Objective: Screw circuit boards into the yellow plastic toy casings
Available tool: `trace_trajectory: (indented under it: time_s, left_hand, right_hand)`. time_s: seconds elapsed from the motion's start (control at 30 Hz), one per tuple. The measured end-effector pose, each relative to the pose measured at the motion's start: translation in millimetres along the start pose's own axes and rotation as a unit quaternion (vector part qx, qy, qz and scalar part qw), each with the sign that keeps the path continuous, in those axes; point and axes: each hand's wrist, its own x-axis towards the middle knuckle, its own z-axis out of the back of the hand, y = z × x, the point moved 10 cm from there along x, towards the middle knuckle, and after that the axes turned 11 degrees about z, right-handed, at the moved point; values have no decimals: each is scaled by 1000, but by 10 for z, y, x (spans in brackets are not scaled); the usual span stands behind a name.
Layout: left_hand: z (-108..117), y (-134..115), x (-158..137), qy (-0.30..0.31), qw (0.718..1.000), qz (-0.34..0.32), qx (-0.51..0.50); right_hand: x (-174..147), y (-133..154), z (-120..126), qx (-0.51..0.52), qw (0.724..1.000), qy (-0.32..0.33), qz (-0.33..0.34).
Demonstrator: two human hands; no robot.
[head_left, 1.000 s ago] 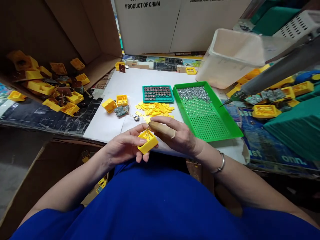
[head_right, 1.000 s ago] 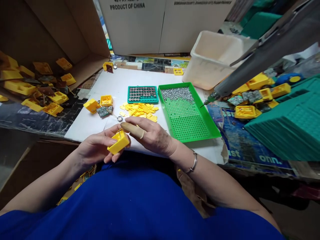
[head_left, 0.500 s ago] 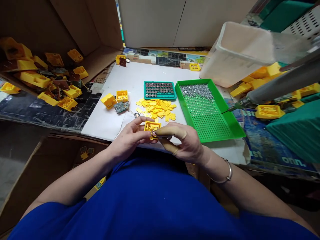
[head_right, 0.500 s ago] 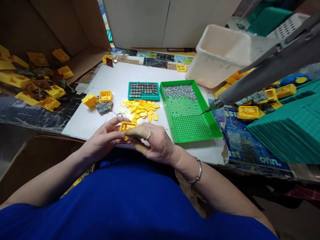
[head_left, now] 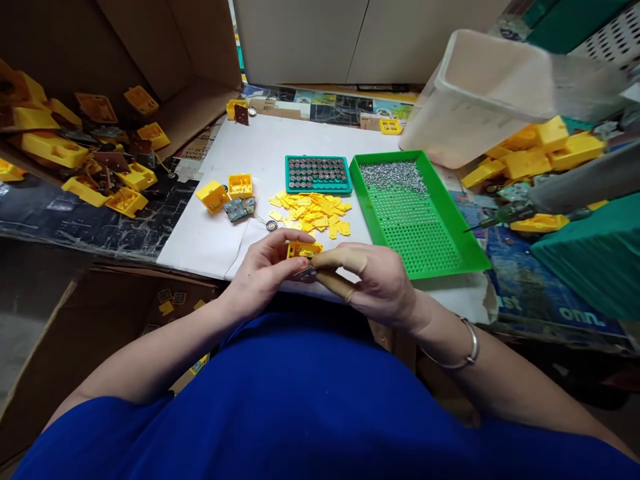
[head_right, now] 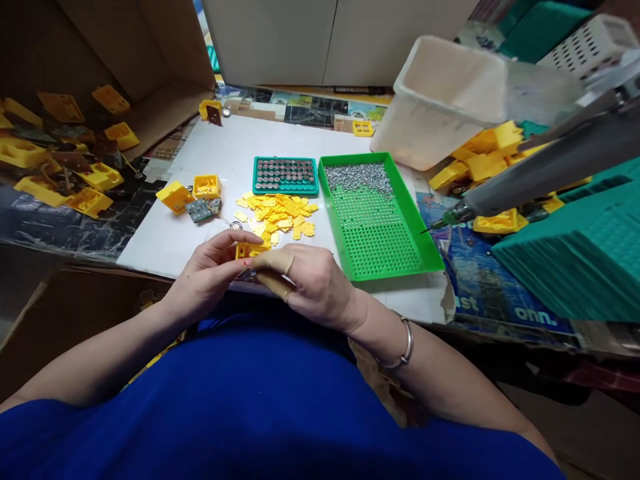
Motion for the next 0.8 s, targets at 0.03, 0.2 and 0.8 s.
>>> trace_trajectory:
  time_s: [0.03, 0.2, 0.8]
  left_hand:
    - [-10, 10, 7, 4, 1000, 5, -8]
    - [-52, 104, 42, 30, 995, 80, -57]
    - [-84, 65, 25, 64, 998, 9, 27]
  right_hand:
    - [23, -9, 18, -9, 1000, -2, -7]
    - [113, -120, 58, -24, 998, 10, -50]
    - [41, -368, -43, 77, 989, -50, -119]
